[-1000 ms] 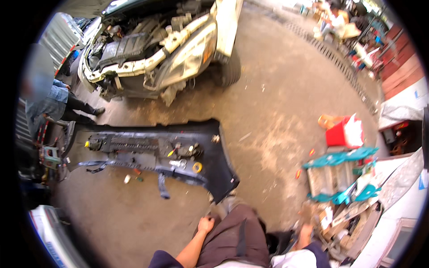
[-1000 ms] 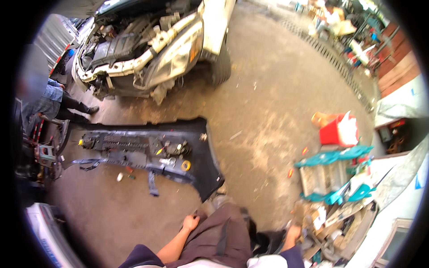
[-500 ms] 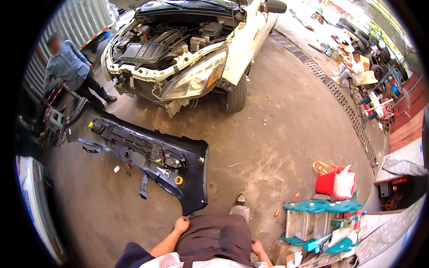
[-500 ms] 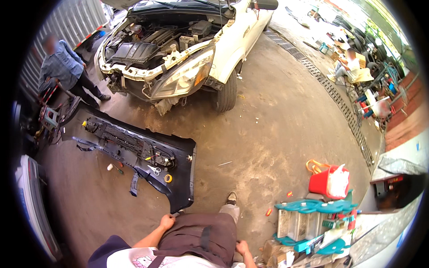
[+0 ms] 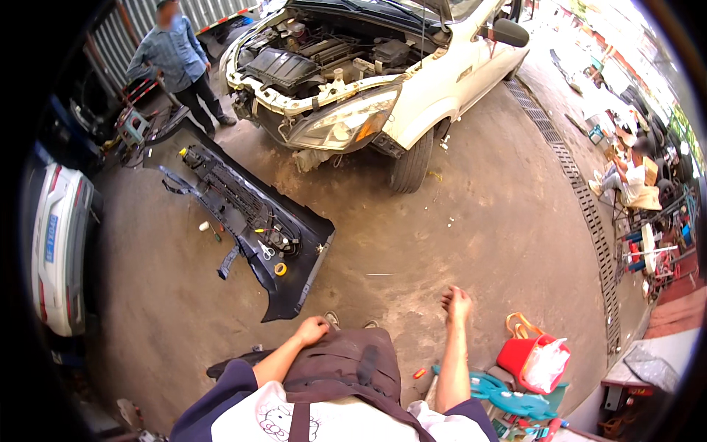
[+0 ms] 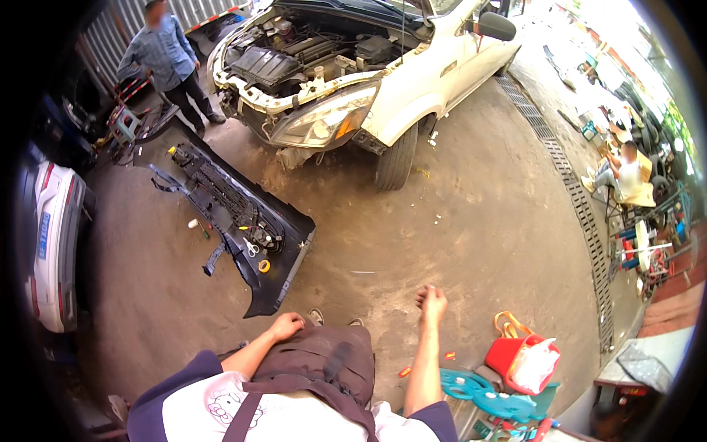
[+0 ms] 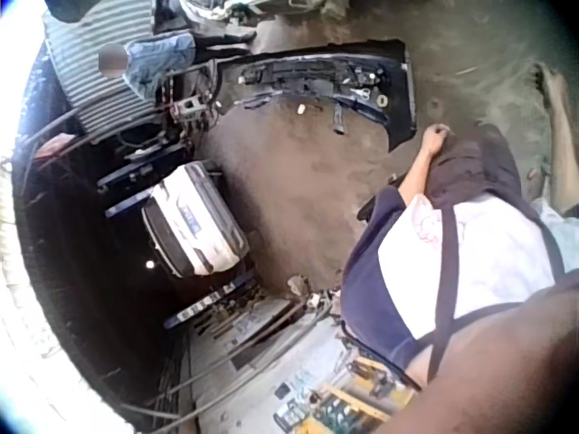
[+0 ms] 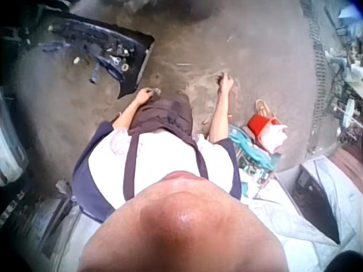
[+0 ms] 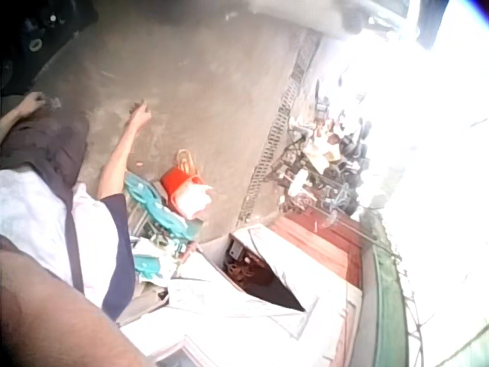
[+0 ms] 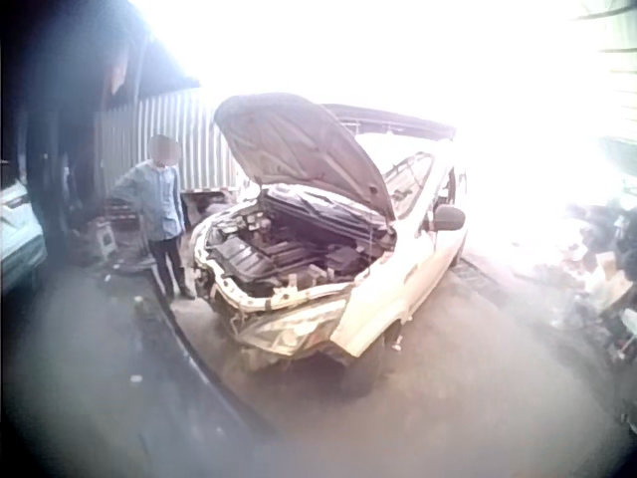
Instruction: The person repairs a car bumper by taping wires, cutting wire ends with scissors, and routing a blue wire through the bumper and into the vehicle's front frame. The person then positions the bumper against the car's front end.
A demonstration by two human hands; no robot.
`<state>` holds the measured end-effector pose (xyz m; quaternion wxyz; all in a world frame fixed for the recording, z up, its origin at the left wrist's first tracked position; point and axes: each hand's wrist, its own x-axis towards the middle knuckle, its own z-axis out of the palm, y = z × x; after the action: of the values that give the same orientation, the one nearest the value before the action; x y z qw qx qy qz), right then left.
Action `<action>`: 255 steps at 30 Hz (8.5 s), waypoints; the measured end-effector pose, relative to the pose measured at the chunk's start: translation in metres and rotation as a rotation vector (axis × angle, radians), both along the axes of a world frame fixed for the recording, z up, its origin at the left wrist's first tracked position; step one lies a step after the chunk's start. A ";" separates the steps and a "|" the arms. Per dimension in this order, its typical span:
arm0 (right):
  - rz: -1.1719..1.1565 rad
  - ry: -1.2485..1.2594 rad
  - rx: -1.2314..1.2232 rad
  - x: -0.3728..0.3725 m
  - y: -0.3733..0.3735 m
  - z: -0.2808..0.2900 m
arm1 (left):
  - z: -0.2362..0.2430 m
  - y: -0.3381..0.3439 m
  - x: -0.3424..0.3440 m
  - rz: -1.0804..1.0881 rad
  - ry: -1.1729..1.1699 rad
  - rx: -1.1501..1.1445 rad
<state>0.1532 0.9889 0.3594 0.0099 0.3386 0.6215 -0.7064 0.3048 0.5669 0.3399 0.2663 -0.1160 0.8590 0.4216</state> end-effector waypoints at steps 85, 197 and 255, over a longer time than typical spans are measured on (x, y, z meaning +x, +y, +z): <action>0.529 0.628 0.473 -0.816 -0.472 0.241 | 0.123 -0.165 -0.750 0.529 0.317 0.164; 1.661 0.448 0.590 -0.742 -0.638 0.121 | 0.105 -0.337 -0.764 0.809 0.661 0.196; 1.484 0.356 0.684 -0.766 -0.568 0.216 | 0.111 -0.341 -0.762 0.921 0.141 1.918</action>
<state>-0.6133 0.4209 0.5751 0.2708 -0.2911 0.8554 -0.3319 -0.4576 0.2262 0.4513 0.0108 -0.1469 0.0549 0.9876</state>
